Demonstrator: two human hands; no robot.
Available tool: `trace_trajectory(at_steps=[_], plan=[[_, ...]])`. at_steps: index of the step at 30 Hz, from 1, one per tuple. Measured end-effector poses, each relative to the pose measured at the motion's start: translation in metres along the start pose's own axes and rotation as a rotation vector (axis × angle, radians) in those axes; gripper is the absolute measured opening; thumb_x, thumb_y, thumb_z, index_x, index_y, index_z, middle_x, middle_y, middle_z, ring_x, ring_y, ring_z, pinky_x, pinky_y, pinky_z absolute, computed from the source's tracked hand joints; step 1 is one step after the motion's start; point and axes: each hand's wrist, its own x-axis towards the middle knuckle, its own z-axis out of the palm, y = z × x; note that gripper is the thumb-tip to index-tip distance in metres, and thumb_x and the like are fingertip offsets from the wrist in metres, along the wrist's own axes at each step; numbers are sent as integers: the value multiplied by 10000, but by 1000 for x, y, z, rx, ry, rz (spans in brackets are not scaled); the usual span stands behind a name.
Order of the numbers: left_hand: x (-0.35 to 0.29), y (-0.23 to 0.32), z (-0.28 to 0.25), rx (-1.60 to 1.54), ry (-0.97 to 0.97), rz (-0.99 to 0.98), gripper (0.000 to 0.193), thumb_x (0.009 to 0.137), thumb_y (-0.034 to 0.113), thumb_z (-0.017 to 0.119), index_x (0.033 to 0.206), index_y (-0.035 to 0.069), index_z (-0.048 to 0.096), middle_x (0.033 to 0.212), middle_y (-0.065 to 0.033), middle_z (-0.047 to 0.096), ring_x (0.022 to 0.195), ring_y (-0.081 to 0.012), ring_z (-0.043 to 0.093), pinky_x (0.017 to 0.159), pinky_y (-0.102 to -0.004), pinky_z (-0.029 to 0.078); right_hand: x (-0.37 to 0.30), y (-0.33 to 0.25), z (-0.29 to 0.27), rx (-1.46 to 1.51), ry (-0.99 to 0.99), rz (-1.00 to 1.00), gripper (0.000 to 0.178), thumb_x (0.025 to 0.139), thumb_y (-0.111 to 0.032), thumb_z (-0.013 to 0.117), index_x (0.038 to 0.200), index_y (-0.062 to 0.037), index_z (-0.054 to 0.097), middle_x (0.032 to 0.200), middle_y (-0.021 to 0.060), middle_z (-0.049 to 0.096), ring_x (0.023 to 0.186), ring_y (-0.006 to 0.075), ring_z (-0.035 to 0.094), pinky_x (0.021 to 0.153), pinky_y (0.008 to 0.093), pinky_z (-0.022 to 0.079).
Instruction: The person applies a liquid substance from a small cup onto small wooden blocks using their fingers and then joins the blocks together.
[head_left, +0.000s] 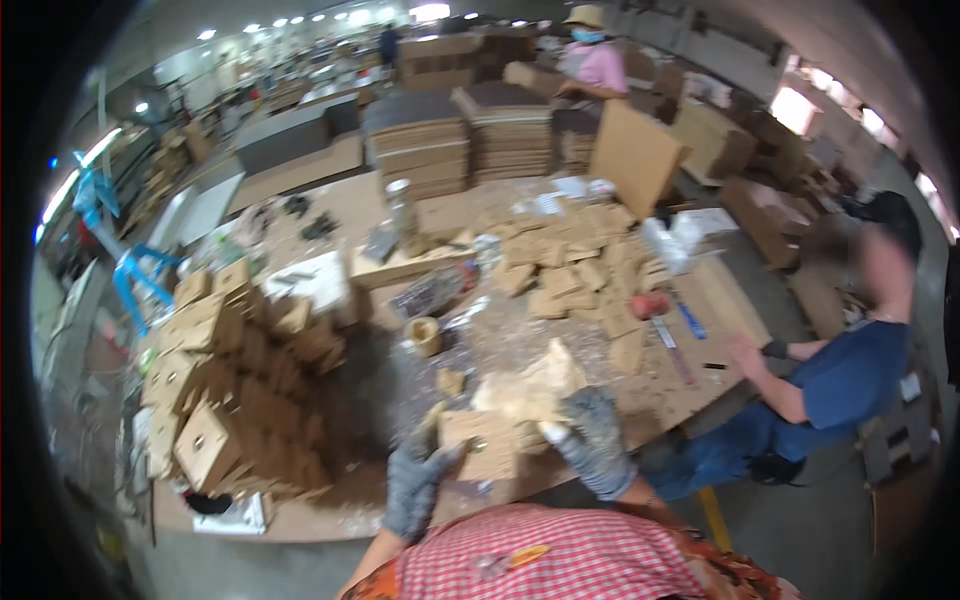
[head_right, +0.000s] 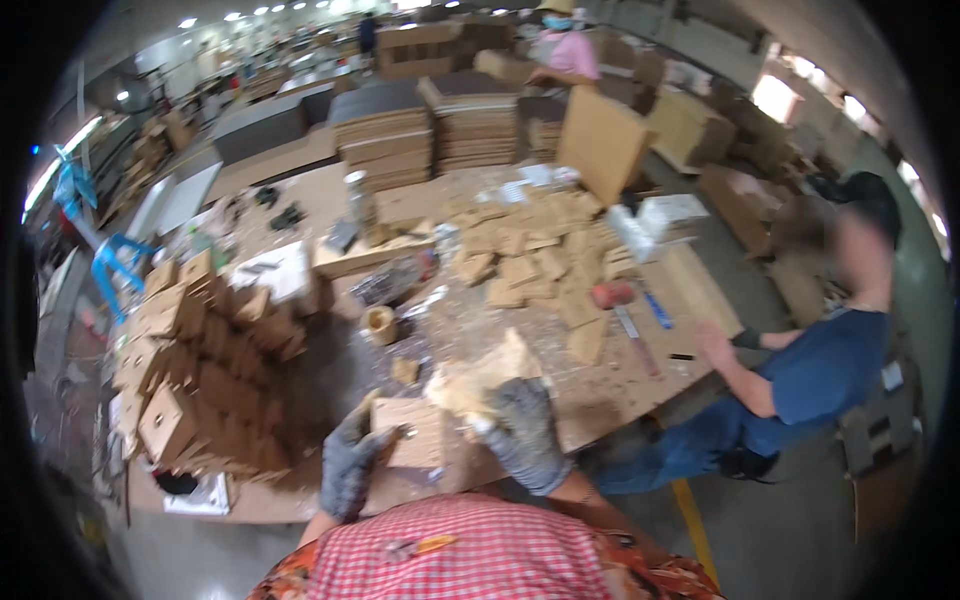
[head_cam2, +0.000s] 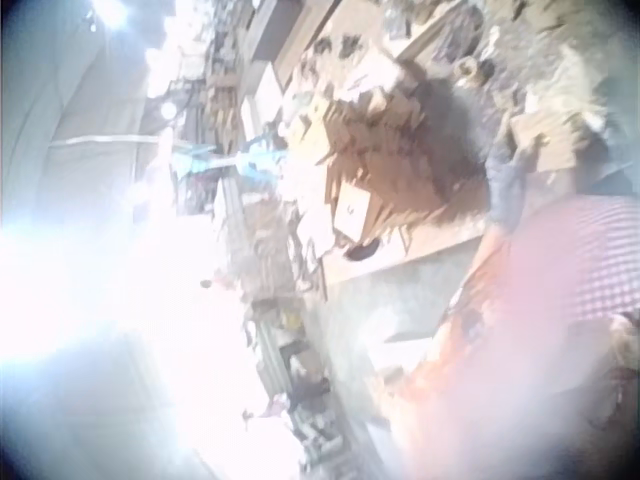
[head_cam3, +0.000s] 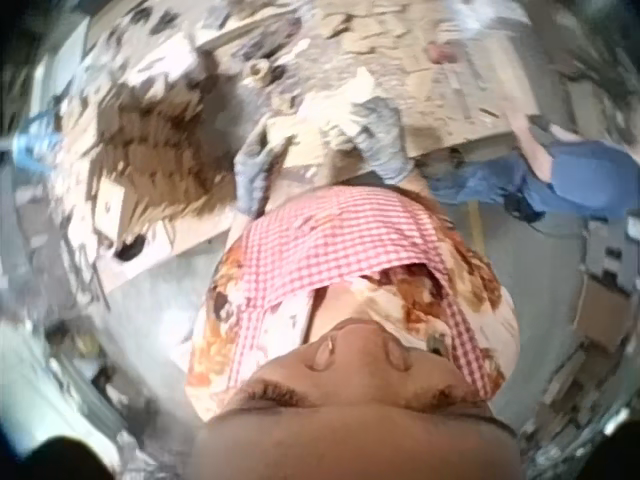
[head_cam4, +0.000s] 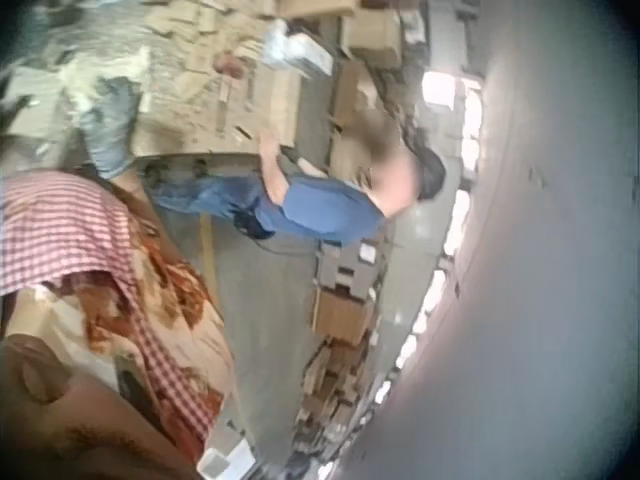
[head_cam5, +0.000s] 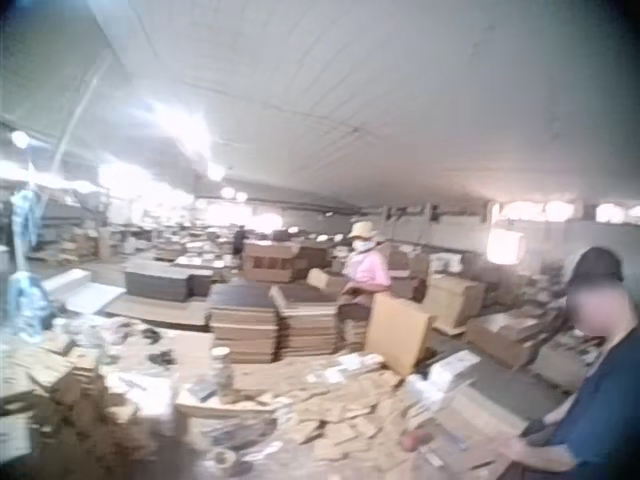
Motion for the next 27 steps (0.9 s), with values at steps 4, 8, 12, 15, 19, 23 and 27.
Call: trace_trajectory(at_steps=[4,8,12,15,19,23,27], plan=[[0,0,-6,53,-35,119,624,825,136,697,1362,-15,417,1178,-98,589,1043,-118,535,911,-251,433,4,-1,9,0,54,46,224,833,-214,651,965,-34,629,964,132,589,928,316,530,873,433,402],[0,2,-8,-5,-29,50,637,823,123,700,1374,3,405,1174,-109,595,1042,-116,536,921,-251,433,6,-1,11,108,107,107,183,802,-149,692,931,-30,641,945,110,582,903,268,526,837,391,419],[0,2,-6,-83,-25,81,640,821,132,706,1372,3,408,1180,-111,593,1048,-130,540,919,-255,436,7,0,12,8,24,20,188,802,-154,695,939,-37,640,968,115,570,917,268,520,834,388,420],[-1,3,-9,-71,-30,94,628,826,127,695,1370,-2,409,1195,-113,585,1063,-145,544,924,-262,435,7,2,16,124,56,159,205,804,-185,699,938,-41,644,977,124,581,926,286,530,857,413,419],[0,1,-8,-25,7,79,621,782,150,680,1333,-24,452,1201,-110,579,1062,-154,561,930,-277,442,7,4,18,58,104,-37,280,814,-253,688,974,-32,627,1000,140,606,962,320,555,921,455,397],[4,1,-3,-53,17,91,636,778,96,716,1325,-64,433,1213,-127,566,1070,-165,553,935,-291,444,10,2,10,-46,34,-41,303,769,-228,629,1006,-39,628,989,130,598,922,296,551,848,419,406],[5,0,-1,-122,-10,73,634,788,78,704,1334,-68,416,1235,-139,552,1094,-174,542,952,-293,430,13,-3,6,16,35,-72,310,778,-213,611,1031,-36,631,931,127,583,887,301,539,837,406,408]])
